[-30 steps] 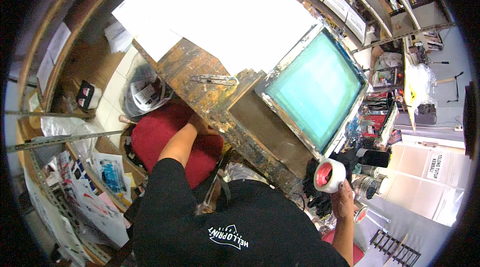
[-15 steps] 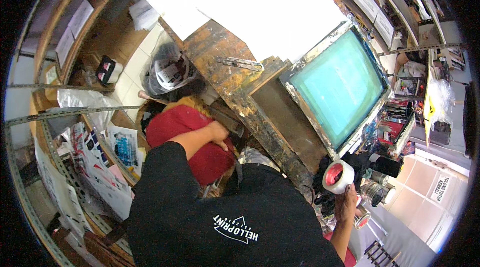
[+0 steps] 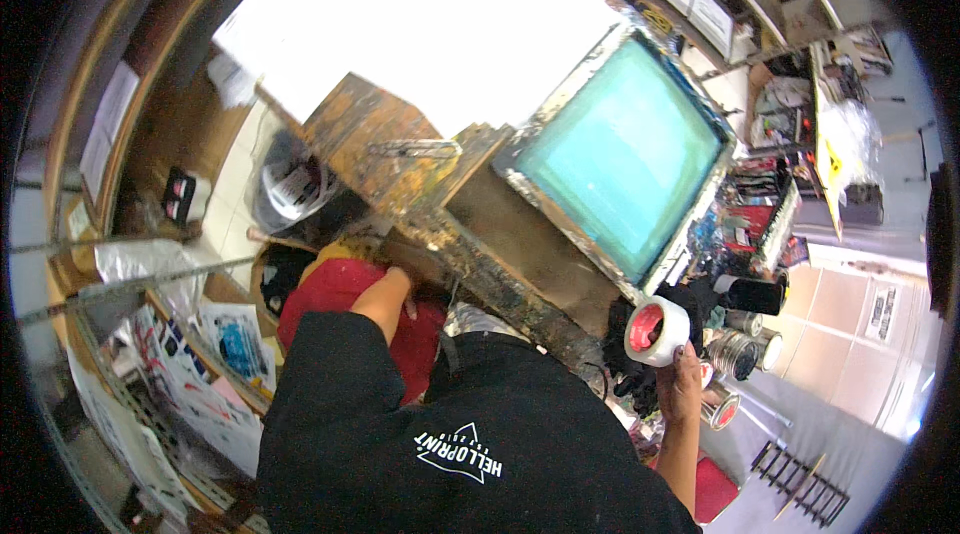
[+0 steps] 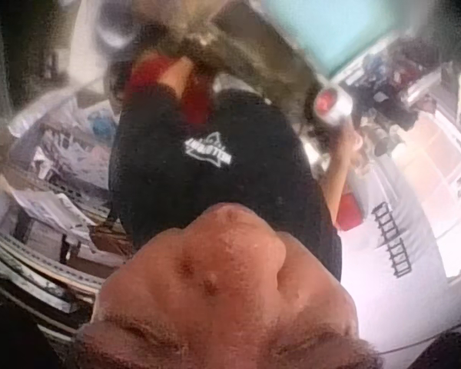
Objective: The person aligns a screen printing frame over a sheet of paper on a workbench and applies strips of tape from a roll to the edges of the frame.
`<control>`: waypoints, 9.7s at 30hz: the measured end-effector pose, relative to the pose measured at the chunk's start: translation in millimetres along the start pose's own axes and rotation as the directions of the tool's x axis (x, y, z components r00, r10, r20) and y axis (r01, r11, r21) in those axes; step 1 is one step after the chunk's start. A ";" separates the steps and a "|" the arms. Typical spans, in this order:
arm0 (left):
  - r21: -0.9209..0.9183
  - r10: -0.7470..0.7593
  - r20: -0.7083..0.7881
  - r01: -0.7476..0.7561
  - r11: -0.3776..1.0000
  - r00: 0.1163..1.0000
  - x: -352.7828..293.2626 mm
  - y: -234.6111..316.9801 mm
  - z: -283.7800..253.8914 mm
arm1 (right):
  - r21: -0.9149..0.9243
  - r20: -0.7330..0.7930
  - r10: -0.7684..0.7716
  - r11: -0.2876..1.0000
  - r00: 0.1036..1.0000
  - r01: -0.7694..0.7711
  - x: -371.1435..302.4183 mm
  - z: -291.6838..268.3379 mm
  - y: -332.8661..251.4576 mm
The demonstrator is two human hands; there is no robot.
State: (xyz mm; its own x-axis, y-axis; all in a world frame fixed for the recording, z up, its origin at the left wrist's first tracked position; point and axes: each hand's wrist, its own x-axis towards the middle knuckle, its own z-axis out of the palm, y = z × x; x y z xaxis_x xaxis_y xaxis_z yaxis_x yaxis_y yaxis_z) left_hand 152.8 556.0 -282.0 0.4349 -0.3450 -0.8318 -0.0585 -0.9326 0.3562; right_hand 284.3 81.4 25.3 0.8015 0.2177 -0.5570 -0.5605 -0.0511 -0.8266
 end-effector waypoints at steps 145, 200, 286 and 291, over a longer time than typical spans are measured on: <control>0.273 0.462 -0.874 -0.638 0.720 0.148 -153.8 88.4 -242.5 | -0.693 0.164 -0.790 0.334 0.591 0.639 56.8 237.4 47.3; -0.855 0.333 -0.463 -0.316 -0.411 0.821 -151.4 90.0 -178.4 | -0.686 0.256 -0.828 0.208 0.499 0.697 35.9 244.1 56.8; -0.903 0.355 -0.339 -0.195 -0.383 0.871 -134.3 65.7 -169.0 | -0.738 0.544 -0.694 -0.127 0.473 0.663 72.6 233.0 29.6; -0.890 0.283 -0.335 -0.204 -0.407 0.899 -141.6 77.0 -174.0 | -0.671 0.569 -0.617 0.032 0.543 0.740 57.1 232.5 26.0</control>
State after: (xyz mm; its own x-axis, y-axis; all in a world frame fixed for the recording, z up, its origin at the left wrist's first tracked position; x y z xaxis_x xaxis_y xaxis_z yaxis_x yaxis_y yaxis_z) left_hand 243.1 551.6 -62.8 0.6757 -0.5382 -0.5038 0.7350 0.5447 0.4038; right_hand 267.1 319.1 -9.2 0.6625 0.7047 0.2540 0.7155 -0.4949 -0.4932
